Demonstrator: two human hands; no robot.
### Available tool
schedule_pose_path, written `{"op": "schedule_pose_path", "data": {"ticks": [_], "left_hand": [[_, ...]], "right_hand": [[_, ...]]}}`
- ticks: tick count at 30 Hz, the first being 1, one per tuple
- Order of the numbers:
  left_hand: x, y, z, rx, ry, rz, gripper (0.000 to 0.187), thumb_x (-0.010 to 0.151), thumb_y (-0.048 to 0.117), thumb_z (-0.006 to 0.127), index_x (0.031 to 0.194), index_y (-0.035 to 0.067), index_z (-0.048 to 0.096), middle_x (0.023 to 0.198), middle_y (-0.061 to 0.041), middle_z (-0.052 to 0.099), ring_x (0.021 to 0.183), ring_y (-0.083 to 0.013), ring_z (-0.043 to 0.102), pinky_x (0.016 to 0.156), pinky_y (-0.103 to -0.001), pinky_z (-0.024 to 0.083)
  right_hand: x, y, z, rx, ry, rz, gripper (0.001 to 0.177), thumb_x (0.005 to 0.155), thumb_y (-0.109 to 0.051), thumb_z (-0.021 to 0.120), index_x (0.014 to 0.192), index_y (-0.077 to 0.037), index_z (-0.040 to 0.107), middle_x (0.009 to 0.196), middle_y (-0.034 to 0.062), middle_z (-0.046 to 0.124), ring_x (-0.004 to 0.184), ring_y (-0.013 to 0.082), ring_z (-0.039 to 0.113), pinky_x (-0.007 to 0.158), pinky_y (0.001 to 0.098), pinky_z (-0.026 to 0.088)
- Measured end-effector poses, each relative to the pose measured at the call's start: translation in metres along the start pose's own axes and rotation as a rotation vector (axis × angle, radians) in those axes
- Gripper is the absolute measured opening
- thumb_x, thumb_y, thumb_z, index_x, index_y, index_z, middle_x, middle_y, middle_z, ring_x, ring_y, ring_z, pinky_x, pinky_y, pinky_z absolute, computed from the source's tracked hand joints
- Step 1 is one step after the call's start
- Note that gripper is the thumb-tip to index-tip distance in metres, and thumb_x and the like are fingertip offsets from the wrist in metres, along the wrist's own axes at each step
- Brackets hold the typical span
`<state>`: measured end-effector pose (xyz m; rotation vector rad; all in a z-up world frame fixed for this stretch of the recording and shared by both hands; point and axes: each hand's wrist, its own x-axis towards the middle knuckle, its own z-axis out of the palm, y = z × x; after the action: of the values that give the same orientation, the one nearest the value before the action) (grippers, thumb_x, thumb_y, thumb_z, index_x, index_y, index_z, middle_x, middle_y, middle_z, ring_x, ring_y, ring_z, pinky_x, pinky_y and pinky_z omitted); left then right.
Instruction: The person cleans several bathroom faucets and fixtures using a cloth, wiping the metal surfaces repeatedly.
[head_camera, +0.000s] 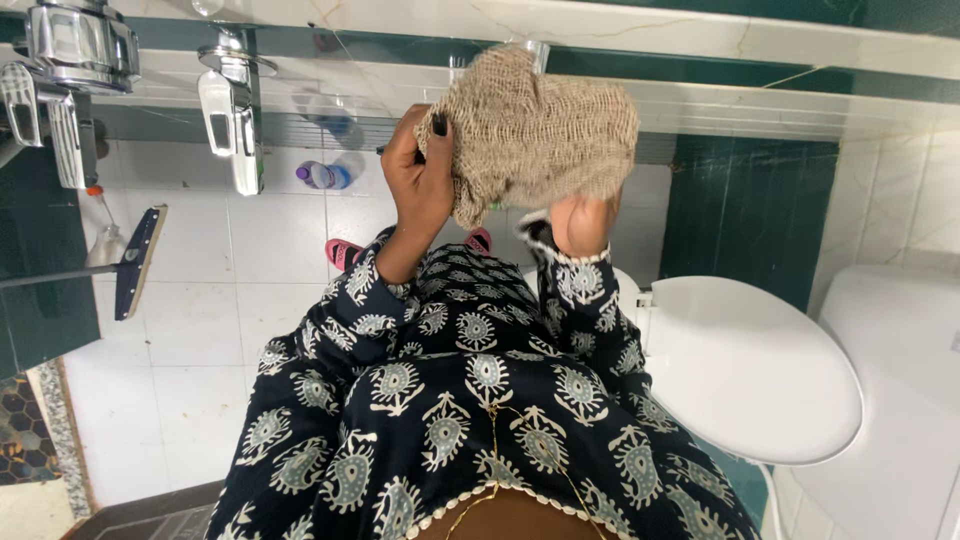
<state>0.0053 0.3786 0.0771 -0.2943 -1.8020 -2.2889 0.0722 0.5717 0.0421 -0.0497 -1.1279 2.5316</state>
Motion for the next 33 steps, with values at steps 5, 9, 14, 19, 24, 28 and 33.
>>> {"op": "schedule_pose_path", "data": {"ticks": [5,9,14,19,24,28,33], "left_hand": [[0.01,-0.014,0.016,0.155,-0.001,-0.137,0.016,0.108,0.012,0.058,0.117,0.0,0.064,0.088,-0.002,0.06,0.079,-0.0077,0.051,0.071,-0.026,0.043],[0.008,-0.01,0.028,0.341,-0.058,0.058,0.03,0.103,0.015,0.063,0.128,0.0,0.056,0.108,-0.013,0.066,0.099,-0.0229,0.061,0.089,-0.039,0.05],[0.014,-0.005,0.043,0.578,-0.112,0.077,0.039,0.097,0.019,0.067,0.127,-0.003,0.055,0.112,-0.018,0.063,0.103,-0.035,0.057,0.091,-0.045,0.045],[0.023,-0.013,0.049,0.683,-0.086,0.059,0.023,0.098,0.016,0.064,0.115,0.0,0.061,0.106,-0.015,0.062,0.101,-0.0362,0.057,0.09,-0.046,0.044],[0.027,-0.017,0.049,0.649,-0.042,0.04,0.015,0.098,0.016,0.064,0.103,0.002,0.066,0.095,-0.013,0.065,0.091,-0.0351,0.057,0.083,-0.045,0.044],[0.026,-0.017,0.044,0.662,-0.044,0.029,0.016,0.098,0.019,0.066,0.097,0.003,0.066,0.091,-0.012,0.065,0.09,-0.0346,0.058,0.082,-0.044,0.044],[0.024,-0.015,0.041,0.671,-0.064,0.06,0.021,0.1,0.024,0.066,0.101,0.003,0.067,0.094,-0.011,0.067,0.088,-0.033,0.057,0.082,-0.044,0.043]], "right_hand": [[0.036,0.028,-0.031,-0.121,0.057,0.027,0.055,0.109,-0.019,0.055,0.159,-0.005,0.037,0.158,0.0133,0.047,0.148,0.0307,0.046,0.129,0.0506,0.037],[0.033,0.04,-0.033,-0.105,0.012,0.052,0.061,0.1,-0.014,0.057,0.158,-0.002,0.04,0.157,0.0144,0.051,0.148,0.0301,0.047,0.128,0.0477,0.036],[0.033,0.023,-0.01,-0.239,-0.023,0.129,0.048,0.108,-0.014,0.046,0.155,-0.002,0.039,0.154,0.0136,0.047,0.146,0.0281,0.046,0.128,0.0446,0.037],[0.032,0.015,0.024,-1.061,-0.225,-0.269,0.053,0.093,0.001,0.057,0.145,0.003,0.049,0.154,0.0165,0.035,0.148,0.032,0.038,0.127,0.0407,0.029],[0.039,0.019,0.042,-1.111,-0.014,-0.36,0.036,0.092,0.0,0.062,0.127,0.003,0.056,0.128,0.0139,0.052,0.116,0.0267,0.059,0.105,0.0363,0.047],[0.035,0.022,0.048,-1.06,0.004,-0.376,0.03,0.092,0.003,0.063,0.121,0.003,0.057,0.118,0.013,0.056,0.111,0.0281,0.061,0.103,0.0365,0.048],[0.033,0.016,0.052,-1.066,0.041,-0.301,0.019,0.092,0.002,0.067,0.11,0.004,0.061,0.107,0.0105,0.058,0.101,0.0227,0.062,0.093,0.0323,0.051]]}}
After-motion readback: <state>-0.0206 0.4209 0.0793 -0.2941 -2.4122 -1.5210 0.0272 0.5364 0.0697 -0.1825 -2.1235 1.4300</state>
